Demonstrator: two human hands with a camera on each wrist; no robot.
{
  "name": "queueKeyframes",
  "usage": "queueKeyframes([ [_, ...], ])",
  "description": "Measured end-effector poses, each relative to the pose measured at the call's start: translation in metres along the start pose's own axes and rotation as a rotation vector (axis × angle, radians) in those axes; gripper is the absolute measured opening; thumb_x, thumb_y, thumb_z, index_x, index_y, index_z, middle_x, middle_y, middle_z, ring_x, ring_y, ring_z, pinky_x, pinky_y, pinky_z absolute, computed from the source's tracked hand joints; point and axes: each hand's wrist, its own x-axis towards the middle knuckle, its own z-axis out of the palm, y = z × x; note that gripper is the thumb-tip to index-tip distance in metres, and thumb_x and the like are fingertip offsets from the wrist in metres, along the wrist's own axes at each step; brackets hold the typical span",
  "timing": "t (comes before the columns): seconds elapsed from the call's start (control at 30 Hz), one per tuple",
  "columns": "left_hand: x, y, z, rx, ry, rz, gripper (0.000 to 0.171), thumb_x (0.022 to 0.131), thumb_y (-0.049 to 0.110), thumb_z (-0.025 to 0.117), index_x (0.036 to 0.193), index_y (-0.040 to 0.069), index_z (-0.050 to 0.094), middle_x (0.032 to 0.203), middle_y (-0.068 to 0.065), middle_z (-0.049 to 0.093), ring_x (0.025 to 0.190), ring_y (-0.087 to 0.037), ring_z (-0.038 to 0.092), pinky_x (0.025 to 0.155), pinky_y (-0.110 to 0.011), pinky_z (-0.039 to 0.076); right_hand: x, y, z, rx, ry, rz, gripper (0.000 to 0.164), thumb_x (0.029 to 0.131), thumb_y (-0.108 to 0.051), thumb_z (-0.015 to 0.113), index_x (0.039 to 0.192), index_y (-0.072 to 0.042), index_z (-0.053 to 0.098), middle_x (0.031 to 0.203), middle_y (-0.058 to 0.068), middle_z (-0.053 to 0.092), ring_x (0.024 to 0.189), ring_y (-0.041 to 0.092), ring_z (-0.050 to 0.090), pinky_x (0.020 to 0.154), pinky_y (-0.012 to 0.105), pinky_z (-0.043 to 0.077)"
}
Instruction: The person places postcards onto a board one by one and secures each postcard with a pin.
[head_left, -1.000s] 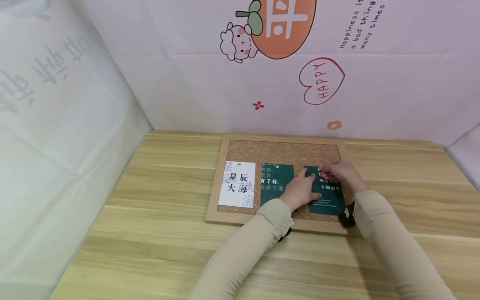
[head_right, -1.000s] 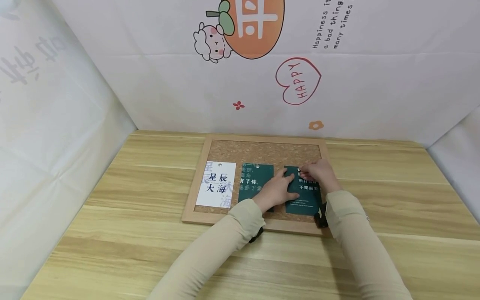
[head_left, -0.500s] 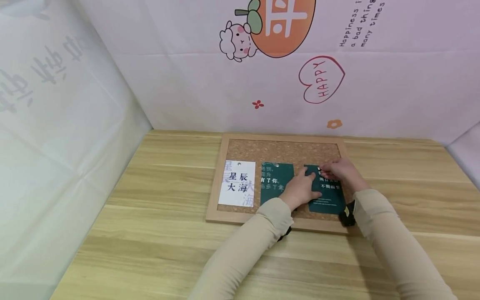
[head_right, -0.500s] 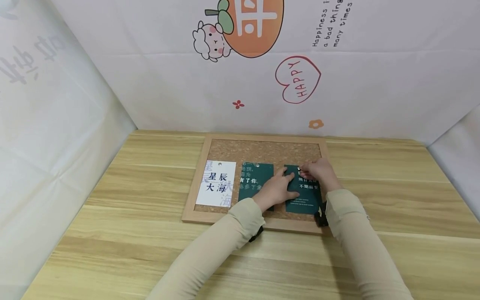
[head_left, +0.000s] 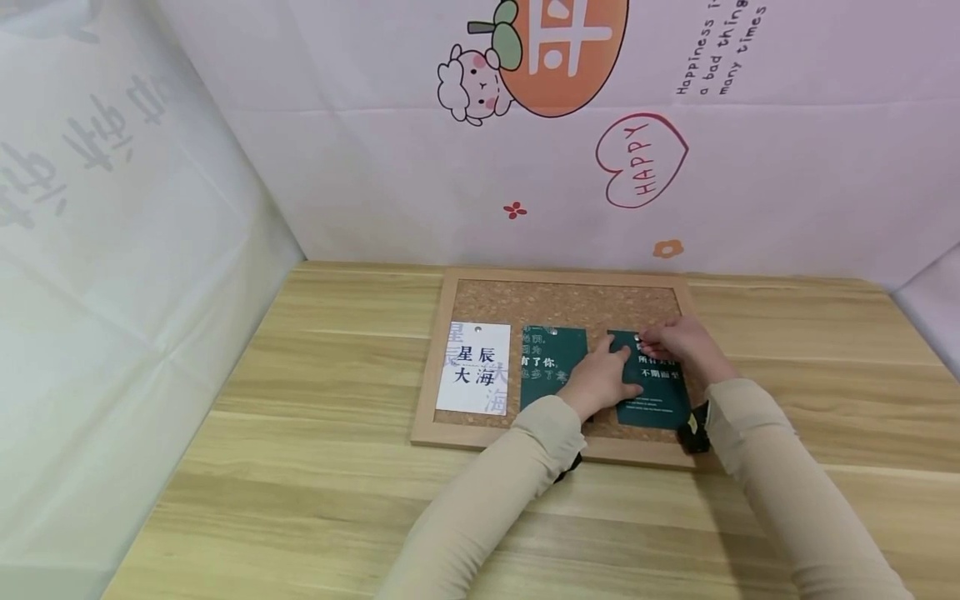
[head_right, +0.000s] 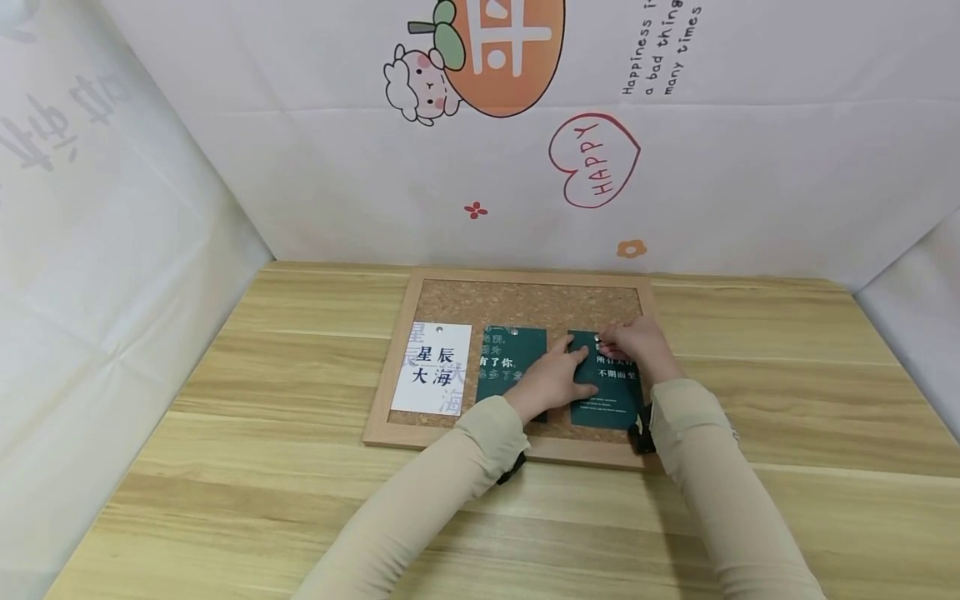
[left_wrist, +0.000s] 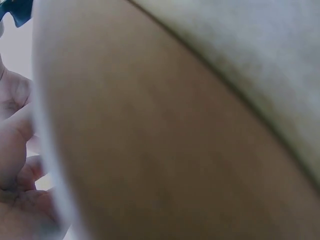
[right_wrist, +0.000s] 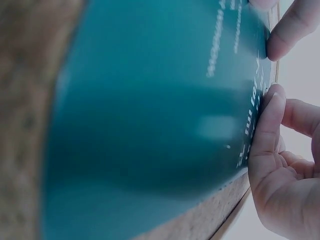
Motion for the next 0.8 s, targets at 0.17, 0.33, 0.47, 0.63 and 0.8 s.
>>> queueKeyframes([
  [0.17, 0.0005, -0.0013, -0.0017, -0.021, -0.022, 0.011, 0.064, 0.092, 0.042, 0.060, 0.148, 0.023, 0.035, 0.160, 0.001, 0.020, 0.138, -0.019, 0.042, 0.103, -0.027, 0.046, -0.0001, 0.0006, -0.0001, -0.012, 0.004, -0.004, 0.031, 0.099, -0.013, 0.047, 0.117, 0.011, 0.053, 0.063, -0.013, 0.061, 0.060, -0.005, 0.061, 0.064, 0.013, 0.055],
  [0.33, 0.0011, -0.0025, -0.0033, -0.029, -0.040, 0.023, 0.064, 0.092, 0.040, 0.060, 0.149, 0.023, 0.035, 0.160, 0.000, 0.019, 0.138, -0.019, 0.043, 0.104, -0.027, 0.046, 0.0004, 0.0008, 0.0001, -0.024, 0.008, -0.007, 0.030, 0.098, -0.014, 0.048, 0.114, 0.011, 0.054, 0.063, -0.012, 0.061, 0.059, -0.005, 0.061, 0.063, 0.013, 0.055],
  [0.47, 0.0018, -0.0030, -0.0041, -0.031, -0.047, 0.029, 0.064, 0.092, 0.039, 0.061, 0.149, 0.022, 0.035, 0.160, 0.000, 0.019, 0.137, -0.019, 0.044, 0.104, -0.026, 0.045, 0.0005, 0.0007, 0.0000, -0.036, 0.005, -0.013, 0.032, 0.098, -0.015, 0.048, 0.115, 0.012, 0.054, 0.063, -0.012, 0.061, 0.059, -0.005, 0.061, 0.063, 0.013, 0.055],
  [0.63, 0.0027, -0.0028, -0.0046, -0.044, -0.058, 0.029, 0.064, 0.093, 0.038, 0.060, 0.149, 0.022, 0.034, 0.161, 0.000, 0.018, 0.138, -0.019, 0.042, 0.106, -0.027, 0.044, 0.0002, 0.0004, -0.0003, -0.049, -0.001, -0.021, 0.033, 0.098, -0.015, 0.048, 0.115, 0.013, 0.055, 0.064, -0.012, 0.061, 0.060, -0.005, 0.061, 0.063, 0.013, 0.055],
  [0.8, 0.0021, -0.0025, -0.0055, -0.046, -0.066, 0.028, 0.064, 0.093, 0.038, 0.060, 0.149, 0.022, 0.034, 0.161, 0.000, 0.017, 0.140, -0.019, 0.039, 0.107, -0.027, 0.043, 0.0000, 0.0000, -0.0002, -0.058, -0.003, -0.024, 0.033, 0.098, -0.014, 0.048, 0.115, 0.013, 0.056, 0.065, -0.012, 0.061, 0.060, -0.004, 0.061, 0.063, 0.014, 0.055],
])
